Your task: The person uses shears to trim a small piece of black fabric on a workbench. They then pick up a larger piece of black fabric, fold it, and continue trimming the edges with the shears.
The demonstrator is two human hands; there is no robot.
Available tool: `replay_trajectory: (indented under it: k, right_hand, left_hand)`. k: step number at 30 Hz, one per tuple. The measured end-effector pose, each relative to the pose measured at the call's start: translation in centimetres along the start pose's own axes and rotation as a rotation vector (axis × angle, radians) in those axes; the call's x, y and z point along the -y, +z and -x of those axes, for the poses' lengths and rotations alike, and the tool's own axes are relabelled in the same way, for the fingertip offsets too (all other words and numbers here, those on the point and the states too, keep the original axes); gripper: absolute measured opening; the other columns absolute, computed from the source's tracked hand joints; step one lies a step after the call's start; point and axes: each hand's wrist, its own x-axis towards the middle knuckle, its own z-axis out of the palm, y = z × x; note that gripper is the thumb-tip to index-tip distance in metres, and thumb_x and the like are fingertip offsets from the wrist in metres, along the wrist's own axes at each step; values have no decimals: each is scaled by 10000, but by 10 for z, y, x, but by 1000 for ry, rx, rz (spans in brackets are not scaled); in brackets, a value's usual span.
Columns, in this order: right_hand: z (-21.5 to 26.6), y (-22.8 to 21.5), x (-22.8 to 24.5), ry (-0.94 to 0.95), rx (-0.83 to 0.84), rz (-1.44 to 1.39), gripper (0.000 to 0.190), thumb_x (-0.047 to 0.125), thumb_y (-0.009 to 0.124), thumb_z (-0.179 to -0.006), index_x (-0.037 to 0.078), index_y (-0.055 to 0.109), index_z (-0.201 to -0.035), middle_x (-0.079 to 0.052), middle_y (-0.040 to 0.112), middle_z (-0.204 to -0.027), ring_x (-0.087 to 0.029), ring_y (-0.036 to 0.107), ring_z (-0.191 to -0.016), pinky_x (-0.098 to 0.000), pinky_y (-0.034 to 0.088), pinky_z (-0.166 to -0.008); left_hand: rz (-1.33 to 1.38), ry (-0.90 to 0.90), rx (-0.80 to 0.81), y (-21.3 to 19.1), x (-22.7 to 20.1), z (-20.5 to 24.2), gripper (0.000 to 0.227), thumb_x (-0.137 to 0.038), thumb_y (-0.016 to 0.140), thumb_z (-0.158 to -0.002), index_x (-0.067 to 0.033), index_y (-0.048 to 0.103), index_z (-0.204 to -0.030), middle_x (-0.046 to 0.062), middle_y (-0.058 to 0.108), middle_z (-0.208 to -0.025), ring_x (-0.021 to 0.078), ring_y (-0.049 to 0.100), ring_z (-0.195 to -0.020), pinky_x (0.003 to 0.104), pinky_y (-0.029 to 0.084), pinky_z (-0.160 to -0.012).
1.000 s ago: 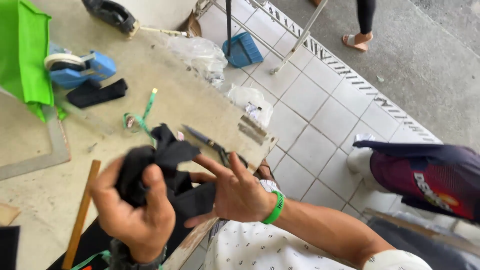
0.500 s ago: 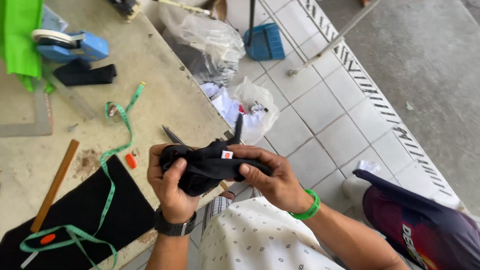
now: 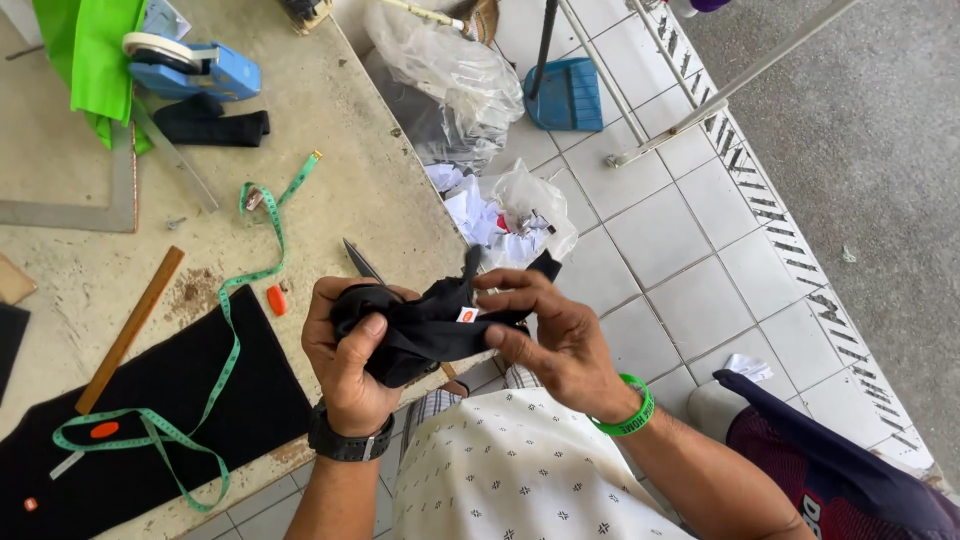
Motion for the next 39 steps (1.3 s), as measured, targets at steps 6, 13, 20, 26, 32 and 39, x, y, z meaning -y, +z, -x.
replay_trajectory:
  k: [6,13,20,26,32,39]
  right_hand:
    - [-13,2,1,1,56,43,233,134,795,-993,-36,836,-1147,-216,784,-1089,-246,699,-1075,-438,568,-967]
    - [-19,14,2,-31,225,194,115,95,869,-928,59,868,-1038,-143,818,-1015,-278,753,-1033,-482,530,-1018]
    - [-16,25,-13,-342,197,849,145,168,927,-870,221,870,-993,-51,763,-1240,-360,652,-1292,-553,462,-1141]
    - [-9,49,-44,-18,23,818,145,33,889,-933,63,816,-1055,-113,821,-1034,-302,798,-1083,-492,615,-984]
    - [3,91,-38,-234,-108,881,222,-152,856,-1081,-140,766,-1284,-209,776,-1114,-209,744,-961,-263,637,-851]
    - [0,98,-173,316,-166,854,317,186,873,-932,57,837,-1219,-227,806,-1062,-372,790,-976,-505,632,-849]
  left_hand:
    - [-39,36,20,-3,-7,-1,186,2,642,-976,53,589,-1146,218,695,-916,352,788,-1031,462,640,-915]
    - [-208,40,47,-18,-28,-4,198,-38,709,-997,54,625,-1150,208,748,-946,254,763,-1009,403,635,-857]
    - [-545,114,103,-52,-35,-8,248,-27,804,-905,44,719,-1126,208,726,-873,255,738,-919,441,623,-768]
    - [-775,202,322,-91,-29,-26,344,-52,739,-1008,-62,629,-1333,199,668,-1012,490,714,-990,604,595,-864]
    - [-1017,509,387,-133,-4,-43,419,-20,729,-1050,-116,543,-1413,87,633,-1314,351,586,-1319,636,401,-1227]
    - [-1250,134,53,-216,22,18,708,22,746,-874,-18,556,-1555,260,633,-1369,505,607,-1355,635,478,-1174]
